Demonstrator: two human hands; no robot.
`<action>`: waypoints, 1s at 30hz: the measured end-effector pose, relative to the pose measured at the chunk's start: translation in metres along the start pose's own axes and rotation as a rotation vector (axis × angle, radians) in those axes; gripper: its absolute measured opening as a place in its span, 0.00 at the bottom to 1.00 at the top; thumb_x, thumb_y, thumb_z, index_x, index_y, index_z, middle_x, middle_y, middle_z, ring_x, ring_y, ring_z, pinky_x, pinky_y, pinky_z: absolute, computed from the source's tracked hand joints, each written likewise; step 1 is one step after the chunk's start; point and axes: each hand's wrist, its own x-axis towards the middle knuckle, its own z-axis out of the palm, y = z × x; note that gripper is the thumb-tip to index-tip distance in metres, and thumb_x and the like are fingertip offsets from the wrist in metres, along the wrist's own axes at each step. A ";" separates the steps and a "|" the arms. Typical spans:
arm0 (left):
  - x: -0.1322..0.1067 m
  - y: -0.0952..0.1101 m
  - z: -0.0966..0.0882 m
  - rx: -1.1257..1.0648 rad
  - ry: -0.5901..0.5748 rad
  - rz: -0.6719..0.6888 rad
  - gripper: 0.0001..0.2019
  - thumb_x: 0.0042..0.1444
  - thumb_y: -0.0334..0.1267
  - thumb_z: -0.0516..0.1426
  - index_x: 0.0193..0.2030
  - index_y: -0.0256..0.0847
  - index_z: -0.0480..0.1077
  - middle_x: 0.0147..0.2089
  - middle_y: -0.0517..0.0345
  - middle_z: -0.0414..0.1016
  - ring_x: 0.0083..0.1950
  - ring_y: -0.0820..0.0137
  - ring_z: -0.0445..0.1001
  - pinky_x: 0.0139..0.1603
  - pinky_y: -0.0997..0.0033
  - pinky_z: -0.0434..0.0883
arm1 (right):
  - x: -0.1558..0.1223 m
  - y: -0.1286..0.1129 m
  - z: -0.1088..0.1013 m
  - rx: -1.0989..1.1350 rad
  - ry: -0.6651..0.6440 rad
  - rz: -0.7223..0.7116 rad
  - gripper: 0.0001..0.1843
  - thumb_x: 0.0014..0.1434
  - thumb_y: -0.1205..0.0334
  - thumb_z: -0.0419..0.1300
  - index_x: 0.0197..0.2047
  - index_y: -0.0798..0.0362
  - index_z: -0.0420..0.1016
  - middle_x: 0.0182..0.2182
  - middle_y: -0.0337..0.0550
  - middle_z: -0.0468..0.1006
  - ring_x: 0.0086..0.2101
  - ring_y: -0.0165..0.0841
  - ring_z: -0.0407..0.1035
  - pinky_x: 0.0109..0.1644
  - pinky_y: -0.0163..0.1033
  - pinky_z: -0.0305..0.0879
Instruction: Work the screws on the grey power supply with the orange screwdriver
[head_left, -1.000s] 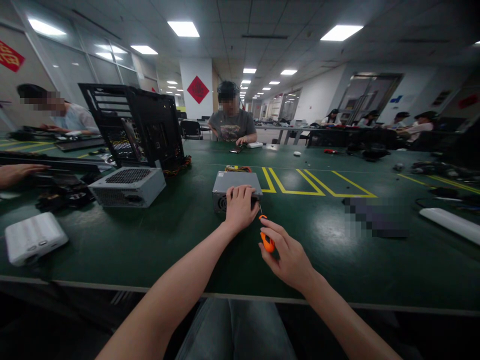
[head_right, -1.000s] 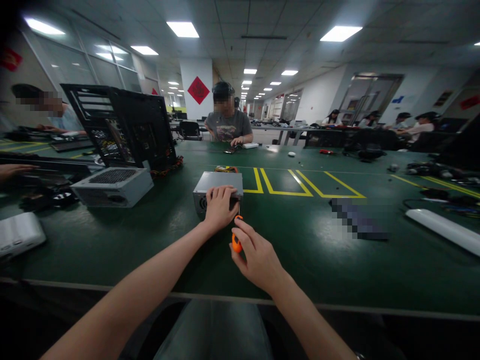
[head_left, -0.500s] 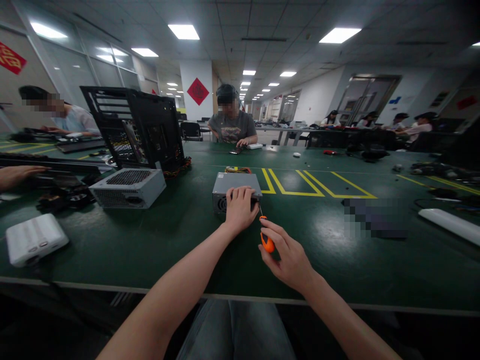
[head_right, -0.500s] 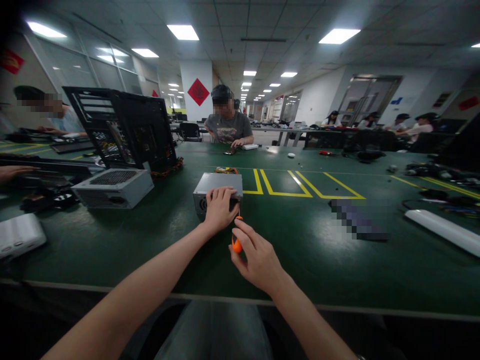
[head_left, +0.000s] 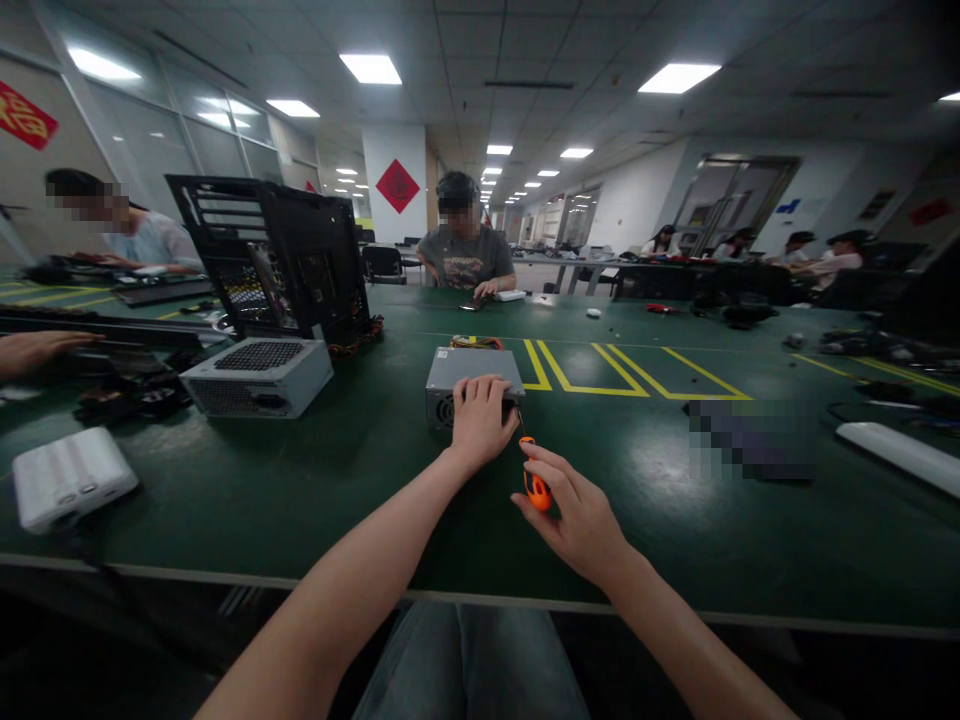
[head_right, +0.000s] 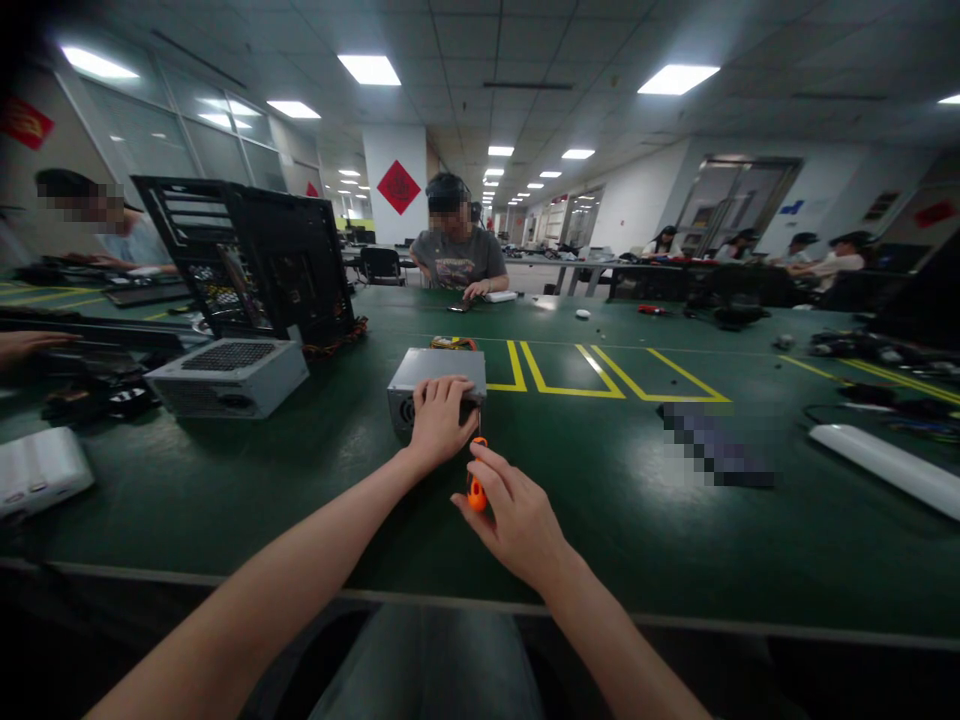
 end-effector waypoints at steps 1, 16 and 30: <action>0.000 0.000 0.000 0.000 0.001 0.000 0.14 0.54 0.39 0.54 0.48 0.43 0.63 0.53 0.54 0.66 0.55 0.63 0.61 0.61 0.58 0.49 | 0.000 0.000 0.000 0.003 -0.018 -0.004 0.17 0.58 0.63 0.55 0.50 0.57 0.60 0.50 0.58 0.69 0.47 0.38 0.68 0.46 0.42 0.70; 0.000 0.000 0.000 -0.001 -0.008 -0.002 0.14 0.54 0.39 0.54 0.49 0.43 0.63 0.54 0.53 0.66 0.56 0.63 0.61 0.62 0.56 0.49 | 0.000 -0.001 -0.003 0.023 -0.044 -0.001 0.19 0.58 0.63 0.53 0.53 0.56 0.59 0.51 0.56 0.68 0.48 0.38 0.68 0.46 0.43 0.70; 0.000 0.000 0.000 0.007 -0.022 -0.011 0.15 0.54 0.39 0.54 0.49 0.43 0.62 0.54 0.54 0.66 0.56 0.64 0.61 0.62 0.57 0.48 | -0.001 -0.001 -0.003 0.049 -0.040 -0.015 0.20 0.58 0.63 0.54 0.53 0.56 0.58 0.51 0.56 0.68 0.48 0.38 0.67 0.47 0.44 0.70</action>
